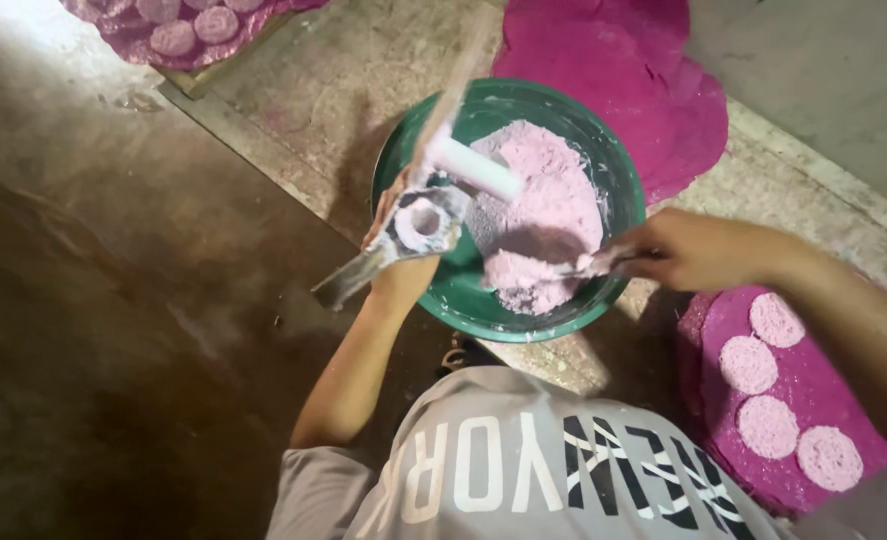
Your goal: The person scoops pink paste from a green basin using a metal scoop and presses it into a circular mold on a pink glittery surface. The person repeatedly fills the mold, levels the paste, and removes the formed circles, placing them onto a nearby tray.
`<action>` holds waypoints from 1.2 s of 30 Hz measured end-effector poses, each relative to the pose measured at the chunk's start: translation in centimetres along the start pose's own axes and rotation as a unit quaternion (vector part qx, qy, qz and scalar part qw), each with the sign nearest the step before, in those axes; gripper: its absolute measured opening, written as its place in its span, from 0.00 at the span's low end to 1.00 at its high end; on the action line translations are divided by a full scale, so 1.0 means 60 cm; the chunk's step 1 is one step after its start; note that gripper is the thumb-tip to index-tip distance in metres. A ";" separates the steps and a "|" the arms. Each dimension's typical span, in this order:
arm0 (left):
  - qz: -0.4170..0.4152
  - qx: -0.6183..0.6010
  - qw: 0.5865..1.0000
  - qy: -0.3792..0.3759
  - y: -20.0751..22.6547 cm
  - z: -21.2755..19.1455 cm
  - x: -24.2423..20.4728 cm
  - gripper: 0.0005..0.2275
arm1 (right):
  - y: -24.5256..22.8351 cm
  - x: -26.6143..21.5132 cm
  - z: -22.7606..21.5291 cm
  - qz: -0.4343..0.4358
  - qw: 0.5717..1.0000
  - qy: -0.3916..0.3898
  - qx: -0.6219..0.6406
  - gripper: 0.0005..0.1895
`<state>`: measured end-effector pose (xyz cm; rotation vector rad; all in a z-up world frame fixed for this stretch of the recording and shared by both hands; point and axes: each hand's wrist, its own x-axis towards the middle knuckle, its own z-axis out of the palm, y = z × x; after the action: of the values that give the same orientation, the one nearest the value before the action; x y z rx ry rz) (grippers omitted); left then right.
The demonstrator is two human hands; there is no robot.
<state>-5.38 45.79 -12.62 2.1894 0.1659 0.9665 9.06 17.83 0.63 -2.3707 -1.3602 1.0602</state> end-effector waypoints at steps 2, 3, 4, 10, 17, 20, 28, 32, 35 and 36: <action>0.015 0.055 0.997 -0.046 0.009 -0.006 0.003 0.28 | -0.034 -0.032 -0.038 0.127 0.992 -0.004 0.002 0.20; 0.022 0.082 0.994 -0.071 0.013 -0.004 0.002 0.29 | -0.054 -0.037 -0.048 0.104 0.994 0.030 -0.036 0.20; 0.048 0.085 0.991 -0.089 0.017 0.002 0.000 0.29 | -0.072 -0.040 -0.059 0.080 0.992 0.063 -0.075 0.19; 0.106 0.042 0.976 -0.185 0.020 0.085 -0.024 0.27 | -0.162 0.025 0.020 0.045 0.904 0.093 -0.414 0.14; -0.041 0.044 0.973 -0.221 -0.008 0.058 -0.017 0.16 | -0.110 -0.042 0.061 -0.037 0.874 0.198 -0.442 0.13; -0.073 -0.042 0.989 -0.119 -0.012 0.043 0.010 0.10 | -0.088 -0.065 0.053 -0.006 0.901 0.333 -0.278 0.14; -0.054 0.194 0.977 -0.064 0.015 0.056 0.061 0.24 | -0.031 0.068 0.209 -0.115 0.891 0.424 0.114 0.16; 0.042 0.219 0.974 -0.049 0.015 0.051 0.064 0.26 | 0.024 0.062 0.182 -0.086 0.911 0.361 0.181 0.18; 0.041 0.225 0.972 -0.049 0.031 0.076 0.055 0.27 | 0.036 0.088 0.169 0.001 0.894 0.402 0.197 0.18; 0.041 0.234 0.970 -0.053 0.034 0.081 0.056 0.27 | 0.030 0.101 0.176 -0.048 0.886 0.432 0.159 0.18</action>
<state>-0.01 42.82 -11.46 2.6912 0.2774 0.9216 5.03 20.03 -10.80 -2.0624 -0.8584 0.0988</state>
